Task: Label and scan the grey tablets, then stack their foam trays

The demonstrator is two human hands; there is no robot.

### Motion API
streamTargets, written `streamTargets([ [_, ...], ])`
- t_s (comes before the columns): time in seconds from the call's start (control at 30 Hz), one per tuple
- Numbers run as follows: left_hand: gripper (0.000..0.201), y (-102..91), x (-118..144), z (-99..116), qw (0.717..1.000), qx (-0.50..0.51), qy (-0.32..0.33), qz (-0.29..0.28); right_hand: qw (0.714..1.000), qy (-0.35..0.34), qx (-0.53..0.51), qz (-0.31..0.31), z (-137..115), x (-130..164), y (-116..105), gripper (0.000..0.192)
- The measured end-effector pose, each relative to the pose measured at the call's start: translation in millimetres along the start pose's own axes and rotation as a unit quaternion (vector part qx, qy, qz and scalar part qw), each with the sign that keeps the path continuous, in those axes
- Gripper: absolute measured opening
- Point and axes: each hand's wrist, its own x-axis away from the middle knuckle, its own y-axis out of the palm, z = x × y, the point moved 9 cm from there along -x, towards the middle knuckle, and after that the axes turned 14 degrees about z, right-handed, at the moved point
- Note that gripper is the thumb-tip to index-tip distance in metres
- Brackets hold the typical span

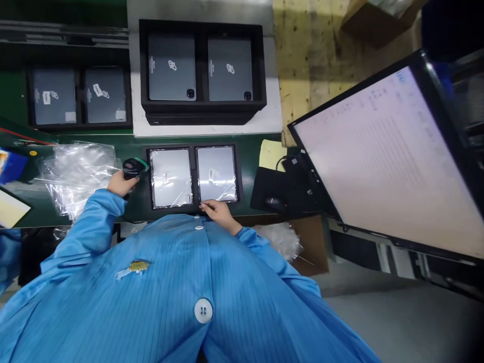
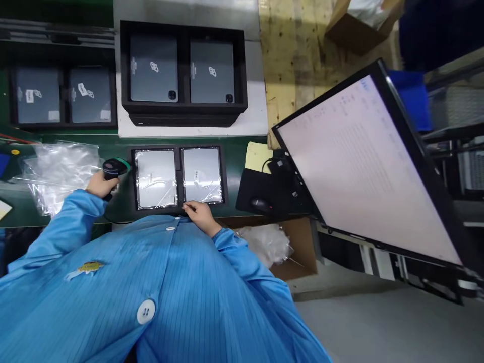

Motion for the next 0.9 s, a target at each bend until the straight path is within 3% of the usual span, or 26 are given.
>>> streamTargets([
  [0.07,0.045,-0.7,4.8,18.3,0.989,-0.08,0.117,-0.037,1.0,0.014,0.007,0.003,5.0,6.8,7.2,0.024],
  [0.13,0.048,8.6,10.4,33.1,0.958,-0.171,0.214,-0.085,1.0,0.025,0.013,0.005,9.2,13.7,14.1,0.024],
  [0.27,0.051,28.9,10.9,54.6,0.905,-0.263,0.308,-0.134,0.999,0.014,0.032,0.002,7.7,24.8,25.2,0.021],
  [0.43,0.049,28.7,3.4,67.5,0.894,-0.273,0.337,-0.117,0.999,0.01,0.04,0.026,5.1,30.7,24.4,0.02],
  [0.77,0.047,23.2,1.4,74.8,0.889,-0.256,0.347,-0.152,0.998,-0.001,0.02,0.057,14.3,34.7,16.0,0.018],
  [0.83,0.049,24.3,0.3,73.9,0.893,-0.253,0.337,-0.157,0.995,0.014,0.01,0.095,22.3,29.3,1.5,0.018],
  [0.9,0.054,29.2,1.3,69.1,0.903,-0.24,0.315,-0.169,0.982,0.064,-0.015,0.175,41.0,21.4,-30.3,0.023],
])
